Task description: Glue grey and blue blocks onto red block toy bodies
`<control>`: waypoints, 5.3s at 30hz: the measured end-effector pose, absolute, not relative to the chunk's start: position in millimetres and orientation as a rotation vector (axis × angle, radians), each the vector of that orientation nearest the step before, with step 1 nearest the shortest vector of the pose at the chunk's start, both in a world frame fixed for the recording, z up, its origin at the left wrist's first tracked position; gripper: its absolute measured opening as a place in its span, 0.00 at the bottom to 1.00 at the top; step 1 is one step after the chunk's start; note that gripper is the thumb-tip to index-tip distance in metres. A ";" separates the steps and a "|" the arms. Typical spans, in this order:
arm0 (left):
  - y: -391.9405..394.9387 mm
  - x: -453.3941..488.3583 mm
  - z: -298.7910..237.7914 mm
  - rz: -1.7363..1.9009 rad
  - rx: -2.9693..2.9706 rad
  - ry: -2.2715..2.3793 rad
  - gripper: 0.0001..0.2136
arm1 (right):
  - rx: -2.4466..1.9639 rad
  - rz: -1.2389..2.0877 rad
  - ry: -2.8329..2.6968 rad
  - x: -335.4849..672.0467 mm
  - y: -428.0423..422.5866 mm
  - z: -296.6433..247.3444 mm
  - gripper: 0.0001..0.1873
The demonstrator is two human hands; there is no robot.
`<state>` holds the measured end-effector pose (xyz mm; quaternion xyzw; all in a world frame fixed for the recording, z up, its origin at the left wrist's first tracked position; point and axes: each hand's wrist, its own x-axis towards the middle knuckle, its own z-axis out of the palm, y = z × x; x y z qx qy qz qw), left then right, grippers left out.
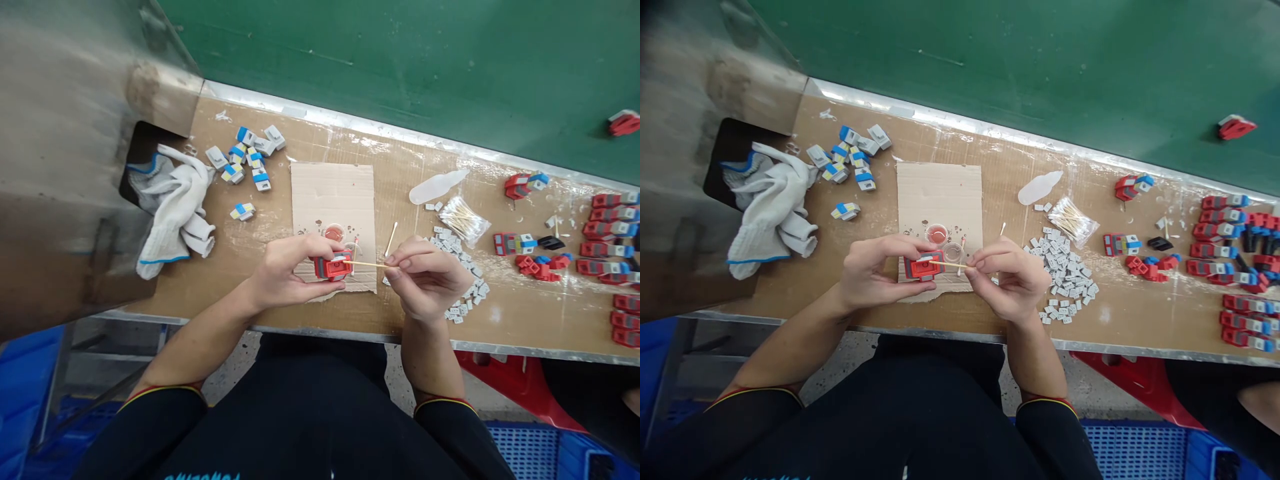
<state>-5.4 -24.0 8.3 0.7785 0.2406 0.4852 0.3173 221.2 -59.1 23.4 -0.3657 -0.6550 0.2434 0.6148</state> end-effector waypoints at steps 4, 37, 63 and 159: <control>-23.8 -6.3 8.6 1.268 2.061 0.637 0.16 | -0.849 0.528 -1.514 222.4 -58.8 23.0 0.08; -24.0 -4.0 11.6 1.277 2.090 0.607 0.14 | -0.770 0.576 -1.540 218.0 -60.0 24.7 0.08; -24.3 -4.4 12.6 1.265 2.102 0.612 0.14 | -0.857 0.476 -1.560 212.5 -58.3 28.1 0.07; -25.9 -5.8 11.2 1.265 2.070 0.639 0.16 | -0.750 0.712 -1.513 219.0 -57.4 26.8 0.06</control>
